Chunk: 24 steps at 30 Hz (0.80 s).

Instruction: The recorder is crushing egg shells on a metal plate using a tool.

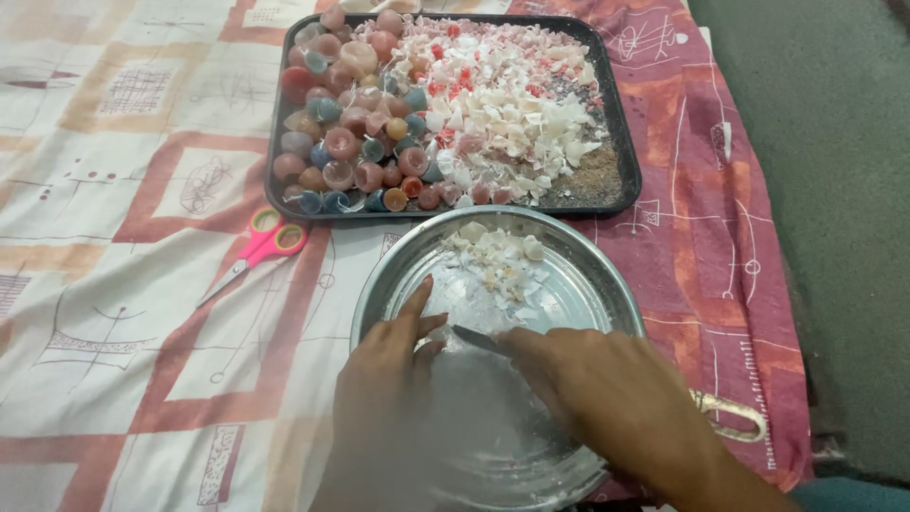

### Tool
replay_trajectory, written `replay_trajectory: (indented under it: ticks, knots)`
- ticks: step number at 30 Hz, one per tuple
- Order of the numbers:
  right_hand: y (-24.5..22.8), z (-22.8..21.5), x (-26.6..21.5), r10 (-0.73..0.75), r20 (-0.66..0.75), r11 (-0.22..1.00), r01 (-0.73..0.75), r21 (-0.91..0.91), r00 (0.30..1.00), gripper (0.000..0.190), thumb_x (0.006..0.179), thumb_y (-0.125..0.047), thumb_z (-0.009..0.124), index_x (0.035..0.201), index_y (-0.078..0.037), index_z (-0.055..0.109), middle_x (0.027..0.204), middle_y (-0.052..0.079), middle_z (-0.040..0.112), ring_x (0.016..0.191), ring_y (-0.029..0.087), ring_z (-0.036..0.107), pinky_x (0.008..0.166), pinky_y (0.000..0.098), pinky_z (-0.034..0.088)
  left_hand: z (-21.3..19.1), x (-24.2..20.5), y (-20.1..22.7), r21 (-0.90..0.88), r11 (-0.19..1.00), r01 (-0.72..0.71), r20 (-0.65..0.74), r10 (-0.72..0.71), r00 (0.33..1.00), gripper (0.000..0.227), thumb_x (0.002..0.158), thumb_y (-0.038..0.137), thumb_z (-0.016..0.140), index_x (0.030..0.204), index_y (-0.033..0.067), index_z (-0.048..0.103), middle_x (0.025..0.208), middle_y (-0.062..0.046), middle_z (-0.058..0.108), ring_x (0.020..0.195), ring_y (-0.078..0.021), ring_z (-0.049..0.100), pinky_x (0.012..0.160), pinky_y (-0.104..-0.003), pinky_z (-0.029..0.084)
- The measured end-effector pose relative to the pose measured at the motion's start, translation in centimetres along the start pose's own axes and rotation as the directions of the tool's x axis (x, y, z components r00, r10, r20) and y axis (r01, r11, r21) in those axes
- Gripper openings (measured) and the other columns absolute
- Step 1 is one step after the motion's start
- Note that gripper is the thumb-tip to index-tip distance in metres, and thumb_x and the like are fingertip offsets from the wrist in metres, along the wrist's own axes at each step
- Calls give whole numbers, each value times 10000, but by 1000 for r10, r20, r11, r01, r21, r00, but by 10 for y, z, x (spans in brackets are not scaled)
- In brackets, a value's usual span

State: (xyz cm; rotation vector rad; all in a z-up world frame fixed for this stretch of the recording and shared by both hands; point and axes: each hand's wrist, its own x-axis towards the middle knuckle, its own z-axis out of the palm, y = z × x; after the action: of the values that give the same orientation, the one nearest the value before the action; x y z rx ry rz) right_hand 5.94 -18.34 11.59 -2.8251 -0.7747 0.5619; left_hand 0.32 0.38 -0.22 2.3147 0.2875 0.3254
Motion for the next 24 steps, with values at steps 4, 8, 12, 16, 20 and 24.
replay_trajectory:
  ticks: [4,8,12,16,20,24]
  knots:
    - [-7,-6,7,-75,-11,995,74,-69,997,414,933,-287,569,1330,-311,681,899,96,756,805,323,733,702,502,561,-3,-1,3,-53,998,22,-33,-24,999,643,833,148,728,1438,200,516,1058,16,765,983,-200,704,785,-389,548]
    - [-1,-6,14,-88,3,987,87,-137,996,313,1013,-371,575,1289,-296,701,880,74,759,798,300,738,699,482,563,1,-2,-2,-36,999,-40,-57,38,998,493,857,152,739,1332,175,611,1035,-1,774,983,-224,708,809,-394,547]
    - [-17,-29,21,-58,107,961,84,-263,993,329,977,-351,583,1287,-341,696,835,79,757,813,307,726,733,497,550,3,-1,-3,-68,997,27,-47,-31,998,458,860,139,736,1307,169,646,1030,-24,766,969,-237,712,796,-395,551]
    - [-21,-38,30,-133,160,952,171,-255,978,351,943,-314,587,1271,-351,707,862,65,769,808,288,737,740,486,557,4,-3,-6,-90,996,-6,-55,1,998,461,861,66,666,1313,150,639,1027,-28,778,957,-212,735,797,-376,567]
    - [-52,-65,46,-4,325,929,124,-349,946,286,995,-312,520,1206,-316,712,869,64,758,811,237,736,776,455,559,4,-1,-5,-209,975,75,36,-69,997,456,883,-2,573,1313,145,618,1039,-40,778,933,-154,781,793,-329,601]
    - [-63,-77,65,141,399,920,29,-391,906,367,1071,-201,442,1259,-394,693,915,15,776,798,179,776,774,384,602,2,0,0,-108,991,76,-2,-77,997,387,887,39,625,1261,138,647,995,-52,804,934,-194,767,776,-361,590]
